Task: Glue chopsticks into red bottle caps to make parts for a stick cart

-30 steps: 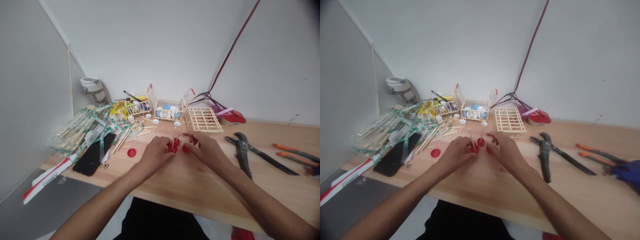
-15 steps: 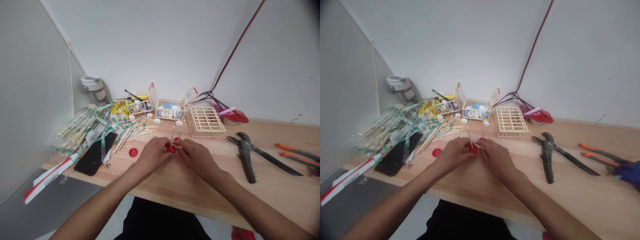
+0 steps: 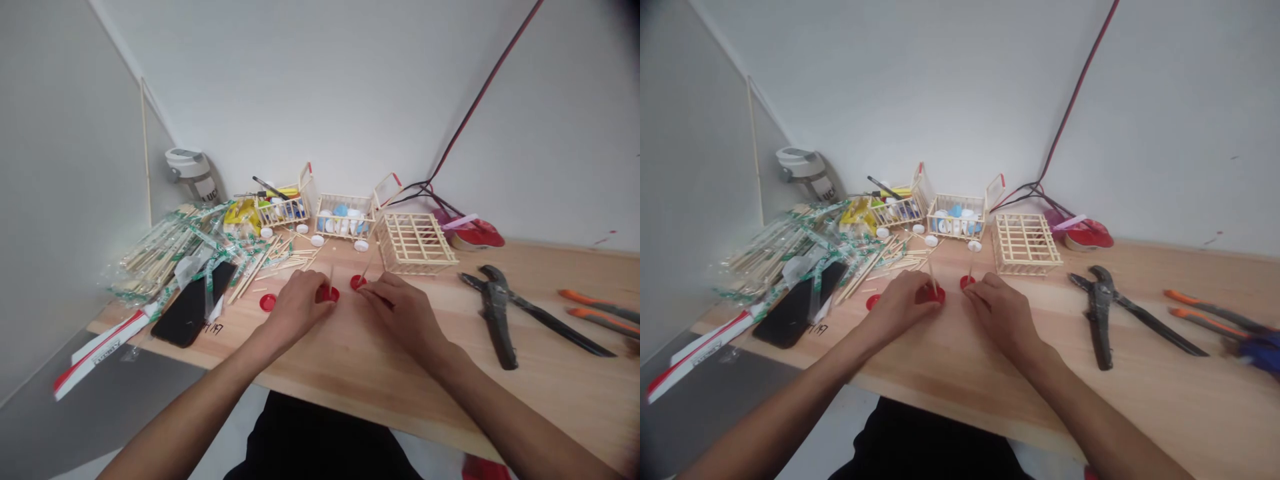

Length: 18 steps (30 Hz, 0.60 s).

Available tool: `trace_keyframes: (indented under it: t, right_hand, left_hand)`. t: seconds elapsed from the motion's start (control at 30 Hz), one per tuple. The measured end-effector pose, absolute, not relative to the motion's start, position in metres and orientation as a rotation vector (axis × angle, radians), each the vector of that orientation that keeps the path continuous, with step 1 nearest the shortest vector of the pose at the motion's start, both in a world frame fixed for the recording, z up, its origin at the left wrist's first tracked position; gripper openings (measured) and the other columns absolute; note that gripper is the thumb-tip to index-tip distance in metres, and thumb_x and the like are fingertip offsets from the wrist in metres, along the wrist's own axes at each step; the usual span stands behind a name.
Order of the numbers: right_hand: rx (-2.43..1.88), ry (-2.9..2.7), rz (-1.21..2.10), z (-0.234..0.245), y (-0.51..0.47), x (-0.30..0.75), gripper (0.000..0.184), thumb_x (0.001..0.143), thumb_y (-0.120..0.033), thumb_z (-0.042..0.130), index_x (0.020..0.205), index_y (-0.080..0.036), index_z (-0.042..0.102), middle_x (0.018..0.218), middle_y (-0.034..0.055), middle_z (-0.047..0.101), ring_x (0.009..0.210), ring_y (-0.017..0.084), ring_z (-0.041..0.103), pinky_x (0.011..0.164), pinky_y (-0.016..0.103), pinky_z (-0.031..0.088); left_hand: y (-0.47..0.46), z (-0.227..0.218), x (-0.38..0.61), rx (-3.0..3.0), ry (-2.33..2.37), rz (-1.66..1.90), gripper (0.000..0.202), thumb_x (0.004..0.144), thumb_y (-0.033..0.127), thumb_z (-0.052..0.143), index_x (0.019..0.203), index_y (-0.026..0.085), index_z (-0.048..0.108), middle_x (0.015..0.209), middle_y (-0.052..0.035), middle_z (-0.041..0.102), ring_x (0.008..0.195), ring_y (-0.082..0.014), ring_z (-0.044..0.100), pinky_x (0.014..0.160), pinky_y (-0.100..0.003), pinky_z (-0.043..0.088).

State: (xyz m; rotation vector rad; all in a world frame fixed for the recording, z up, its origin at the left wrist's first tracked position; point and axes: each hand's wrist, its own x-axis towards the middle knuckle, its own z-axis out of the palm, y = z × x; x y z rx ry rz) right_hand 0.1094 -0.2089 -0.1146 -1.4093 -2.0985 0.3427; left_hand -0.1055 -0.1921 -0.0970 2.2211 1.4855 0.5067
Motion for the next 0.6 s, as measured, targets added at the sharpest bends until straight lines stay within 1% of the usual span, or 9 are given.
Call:
trace_keyframes:
  t: [0.17, 0.33, 0.43, 0.5, 0.6]
  right_hand:
    - [-1.420, -2.015, 0.333, -0.111, -0.207, 0.114, 0.024, 0.093, -0.031, 0.049, 0.082, -0.020, 0.068, 0.079, 0.0024, 0.059, 0.073, 0.014, 0.057, 0.067, 0.027, 0.041]
    - [-1.549, -1.987, 0.324, -0.109, -0.203, 0.121, 0.023, 0.090, -0.035, 0.051, 0.077, -0.021, 0.064, 0.072, 0.0013, 0.057, 0.065, 0.015, 0.053, 0.061, 0.029, 0.039]
    - [-1.646, -1.953, 0.345, -0.109, -0.200, 0.124, 0.017, 0.085, -0.037, 0.057, 0.086, -0.021, 0.063, 0.073, 0.0007, 0.060, 0.062, 0.014, 0.053, 0.057, 0.027, 0.038]
    - [-1.645, -1.964, 0.355, -0.107, -0.197, 0.124, 0.019, 0.083, -0.036, 0.059, 0.095, -0.022, 0.063, 0.075, 0.0007, 0.061, 0.061, 0.014, 0.053, 0.056, 0.027, 0.039]
    - [-1.579, -2.020, 0.353, -0.104, -0.195, 0.119, 0.018, 0.083, -0.034, 0.059, 0.095, -0.022, 0.063, 0.078, 0.0013, 0.063, 0.062, 0.014, 0.055, 0.058, 0.027, 0.040]
  left_hand:
    - [-0.191, -0.105, -0.114, 2.188, 1.519, 0.527, 0.011, 0.074, 0.026, 0.068, 0.080, 0.019, 0.062, 0.087, -0.0026, 0.061, 0.086, -0.0202, 0.051, 0.075, -0.032, 0.039]
    - [-0.193, -0.107, -0.121, 2.191, 1.535, 0.532, 0.011, 0.075, 0.025, 0.068, 0.079, 0.019, 0.059, 0.087, -0.0028, 0.059, 0.087, -0.0197, 0.050, 0.076, -0.032, 0.039]
    - [-0.197, -0.106, -0.122, 2.189, 1.539, 0.534, 0.011, 0.075, 0.025, 0.068, 0.079, 0.019, 0.059, 0.088, -0.0028, 0.058, 0.087, -0.0198, 0.050, 0.076, -0.032, 0.040]
    - [-0.200, -0.105, -0.122, 2.179, 1.539, 0.542, 0.012, 0.075, 0.025, 0.068, 0.079, 0.019, 0.059, 0.088, -0.0028, 0.058, 0.088, -0.0200, 0.050, 0.076, -0.032, 0.040]
    - [-0.205, -0.104, -0.121, 2.165, 1.536, 0.569, 0.012, 0.075, 0.024, 0.069, 0.080, 0.019, 0.059, 0.090, -0.0029, 0.058, 0.090, -0.0207, 0.049, 0.077, -0.033, 0.040]
